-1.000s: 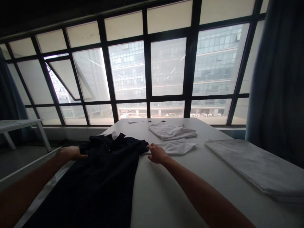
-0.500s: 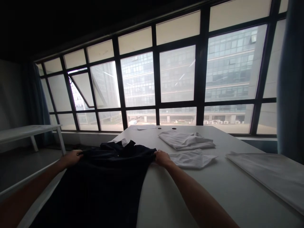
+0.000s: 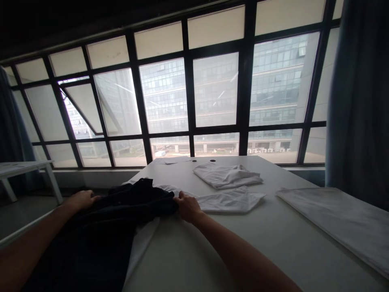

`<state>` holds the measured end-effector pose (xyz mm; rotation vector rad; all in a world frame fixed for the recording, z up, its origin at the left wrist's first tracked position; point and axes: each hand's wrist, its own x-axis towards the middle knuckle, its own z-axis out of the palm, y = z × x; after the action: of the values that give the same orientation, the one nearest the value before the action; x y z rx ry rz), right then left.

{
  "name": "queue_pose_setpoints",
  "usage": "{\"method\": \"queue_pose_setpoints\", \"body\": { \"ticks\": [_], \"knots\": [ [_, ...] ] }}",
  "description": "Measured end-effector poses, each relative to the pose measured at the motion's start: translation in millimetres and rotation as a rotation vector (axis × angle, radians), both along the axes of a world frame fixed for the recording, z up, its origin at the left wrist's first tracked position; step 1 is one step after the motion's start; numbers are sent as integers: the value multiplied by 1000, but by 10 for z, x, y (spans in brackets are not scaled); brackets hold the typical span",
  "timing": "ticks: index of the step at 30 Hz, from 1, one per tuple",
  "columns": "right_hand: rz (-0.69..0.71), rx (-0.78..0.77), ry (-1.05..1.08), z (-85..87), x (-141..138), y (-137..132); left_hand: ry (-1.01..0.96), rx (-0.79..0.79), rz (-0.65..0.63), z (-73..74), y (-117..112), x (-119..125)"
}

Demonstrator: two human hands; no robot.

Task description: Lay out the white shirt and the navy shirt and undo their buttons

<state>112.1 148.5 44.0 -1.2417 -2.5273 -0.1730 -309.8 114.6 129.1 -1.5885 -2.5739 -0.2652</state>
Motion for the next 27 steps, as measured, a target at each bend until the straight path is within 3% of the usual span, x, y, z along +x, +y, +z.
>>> {"method": "queue_pose_setpoints", "body": {
  "ticks": [2, 5, 8, 11, 19, 23, 27],
  "knots": [
    [-40, -34, -17, -35, 46, 81, -42, -132, -191, -167, 45, 436],
    [-109, -84, -44, -90, 155, 199, -141, -326, -362, -511, 51, 985],
    [-149, -91, -43, -146, 320, 290, -72, -384, -332, -858, 75, 1321],
    [-215, -108, -38, -184, 526, 383, -35, -320, -324, -1073, 184, 1508],
    [-345, -132, -15, -221, 1027, 472, -13, -185, -304, -1207, 550, 1847],
    [-293, -14, -32, -269, 1330, 229, -12, -173, -292, -1231, 577, 1848],
    [-396, -3, -100, -278, 1825, -184, 1, -173, -291, -1232, 534, 1831]
  ]
}}
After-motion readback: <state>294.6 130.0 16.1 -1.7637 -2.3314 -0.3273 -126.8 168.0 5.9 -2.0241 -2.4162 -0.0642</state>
